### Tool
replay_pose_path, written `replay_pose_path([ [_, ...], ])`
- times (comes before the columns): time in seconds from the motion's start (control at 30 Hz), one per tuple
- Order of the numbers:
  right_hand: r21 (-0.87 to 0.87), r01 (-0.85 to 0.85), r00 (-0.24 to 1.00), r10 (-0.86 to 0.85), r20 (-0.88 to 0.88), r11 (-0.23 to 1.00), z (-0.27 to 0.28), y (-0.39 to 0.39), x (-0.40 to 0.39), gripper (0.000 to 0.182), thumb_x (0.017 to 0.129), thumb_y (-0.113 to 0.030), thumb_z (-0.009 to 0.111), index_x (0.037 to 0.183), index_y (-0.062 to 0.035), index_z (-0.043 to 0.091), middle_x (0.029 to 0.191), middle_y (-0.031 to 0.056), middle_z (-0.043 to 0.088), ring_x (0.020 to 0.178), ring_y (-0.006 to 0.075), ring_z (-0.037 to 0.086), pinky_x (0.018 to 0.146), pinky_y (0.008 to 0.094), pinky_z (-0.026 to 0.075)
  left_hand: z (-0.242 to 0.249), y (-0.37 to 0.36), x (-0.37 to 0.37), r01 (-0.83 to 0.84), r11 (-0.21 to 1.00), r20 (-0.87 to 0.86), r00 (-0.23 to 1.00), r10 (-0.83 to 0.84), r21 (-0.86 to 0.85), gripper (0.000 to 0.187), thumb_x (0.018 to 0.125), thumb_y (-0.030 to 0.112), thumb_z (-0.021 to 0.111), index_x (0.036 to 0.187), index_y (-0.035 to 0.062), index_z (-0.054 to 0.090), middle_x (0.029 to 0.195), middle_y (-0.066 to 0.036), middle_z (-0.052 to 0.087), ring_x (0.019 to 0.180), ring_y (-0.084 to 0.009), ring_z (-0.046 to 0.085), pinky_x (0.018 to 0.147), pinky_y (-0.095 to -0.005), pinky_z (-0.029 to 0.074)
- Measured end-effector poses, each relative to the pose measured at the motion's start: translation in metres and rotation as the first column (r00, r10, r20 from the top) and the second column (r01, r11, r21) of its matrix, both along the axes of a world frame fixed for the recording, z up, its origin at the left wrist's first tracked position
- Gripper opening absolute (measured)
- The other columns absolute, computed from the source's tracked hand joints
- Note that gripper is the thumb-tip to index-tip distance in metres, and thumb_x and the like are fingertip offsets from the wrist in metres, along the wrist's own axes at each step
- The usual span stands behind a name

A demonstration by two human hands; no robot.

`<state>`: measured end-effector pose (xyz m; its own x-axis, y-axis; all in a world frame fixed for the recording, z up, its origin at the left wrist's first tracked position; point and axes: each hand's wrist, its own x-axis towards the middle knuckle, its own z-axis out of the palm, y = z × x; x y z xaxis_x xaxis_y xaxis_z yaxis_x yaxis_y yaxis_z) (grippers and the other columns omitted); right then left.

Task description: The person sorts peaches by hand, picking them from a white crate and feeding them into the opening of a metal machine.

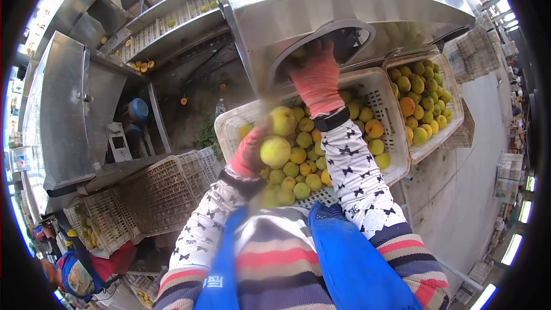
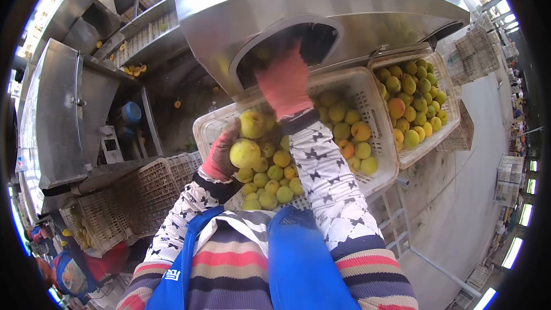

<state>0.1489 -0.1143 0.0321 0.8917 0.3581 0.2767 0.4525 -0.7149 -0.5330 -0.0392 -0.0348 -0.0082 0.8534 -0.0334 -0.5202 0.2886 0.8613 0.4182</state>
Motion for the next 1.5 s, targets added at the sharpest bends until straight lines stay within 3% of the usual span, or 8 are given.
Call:
replay_pose_path([
  [0.3,0.540,-0.350,0.813,0.535,-0.231,0.765,0.004,-0.073,-0.070,0.066,0.074,-0.031,0.080,0.129,-0.0044,0.054,0.124,0.0203,0.057,0.105,0.0387,0.057,0.091,0.0426,0.048,0.004,-0.014,0.021,-0.037,0.948,0.183,0.978,0.099,-0.315,0.054,0.094,0.038,0.063,0.134,0.0057,0.048,0.110,-0.010,0.063,0.093,-0.0180,0.066,0.080,-0.0306,0.057],
  [0.4,0.391,-0.310,0.876,0.420,-0.237,0.867,0.011,-0.071,-0.063,0.069,0.078,-0.031,0.078,0.135,-0.0029,0.050,0.120,0.0202,0.057,0.109,0.0344,0.057,0.095,0.0386,0.046,-0.007,-0.019,0.028,-0.029,0.966,0.355,0.932,-0.067,0.257,0.056,0.090,0.007,0.064,0.141,0.0074,0.040,0.111,-0.011,0.062,0.094,-0.0171,0.064,0.082,-0.0273,0.054],
  [0.67,-0.152,-0.064,0.997,0.057,-0.054,0.986,0.014,0.008,0.017,0.050,0.078,-0.033,0.073,0.111,0.0006,0.057,0.111,0.0224,0.059,0.098,0.0407,0.059,0.084,0.0464,0.051,-0.042,-0.017,0.027,-0.086,0.826,0.208,0.977,-0.039,0.557,0.046,0.100,0.037,0.048,0.132,0.0043,0.049,0.125,-0.017,0.058,0.116,-0.0303,0.057,0.099,-0.0462,0.047],
  [0.8,0.266,-0.241,0.967,0.253,-0.012,0.933,0.021,-0.041,-0.007,0.064,0.074,-0.032,0.077,0.125,-0.0018,0.054,0.118,0.0244,0.056,0.113,0.0418,0.053,0.092,0.0449,0.049,-0.044,-0.007,0.035,-0.179,0.693,0.261,0.965,-0.013,0.698,0.042,0.100,0.033,0.047,0.132,0.0057,0.048,0.128,-0.014,0.056,0.121,-0.0305,0.054,0.104,-0.0484,0.042],
  [0.97,0.219,-0.585,0.780,0.615,-0.112,0.781,0.016,-0.076,-0.053,0.079,0.074,-0.035,0.079,0.141,-0.0097,0.046,0.131,0.0221,0.052,0.123,0.0378,0.049,0.103,0.0429,0.042,0.015,-0.018,0.044,-0.150,0.953,0.134,0.973,0.190,-0.264,0.051,0.084,0.037,0.074,0.122,0.0096,0.054,0.114,-0.007,0.062,0.105,-0.0202,0.061,0.089,-0.0357,0.051],
  [1.07,-0.006,-0.634,0.771,0.630,-0.096,0.774,0.014,-0.081,-0.058,0.083,0.073,-0.043,0.079,0.143,-0.0122,0.045,0.129,0.0217,0.053,0.118,0.0371,0.053,0.100,0.0426,0.045,0.019,-0.029,0.047,-0.055,0.997,0.204,0.978,0.043,0.055,0.056,0.087,0.056,0.064,0.116,0.0086,0.053,0.104,-0.006,0.060,0.098,-0.0203,0.060,0.087,-0.0369,0.050],
  [1.2,-0.171,-0.190,0.977,0.203,0.061,0.967,0.024,-0.055,-0.032,0.088,0.072,-0.052,0.077,0.140,-0.0080,0.045,0.123,0.0229,0.053,0.109,0.0378,0.058,0.089,0.0434,0.051,-0.016,-0.014,0.038,-0.023,0.985,-0.029,0.999,0.019,-0.173,0.064,0.089,0.058,0.060,0.112,-0.0019,0.058,0.107,-0.017,0.062,0.097,-0.0316,0.062,0.091,-0.0444,0.050],
  [1.5,-0.212,-0.008,0.979,0.051,0.200,0.977,0.004,-0.002,-0.011,0.051,0.080,-0.047,0.070,0.110,-0.0067,0.063,0.108,0.0183,0.061,0.095,0.0352,0.062,0.080,0.0428,0.053,-0.085,-0.009,0.009,-0.115,0.977,-0.033,0.993,0.111,-0.180,0.029,0.094,0.031,0.059,0.100,0.0027,0.059,0.087,-0.007,0.057,0.076,-0.0214,0.054,0.077,-0.0387,0.052],
])
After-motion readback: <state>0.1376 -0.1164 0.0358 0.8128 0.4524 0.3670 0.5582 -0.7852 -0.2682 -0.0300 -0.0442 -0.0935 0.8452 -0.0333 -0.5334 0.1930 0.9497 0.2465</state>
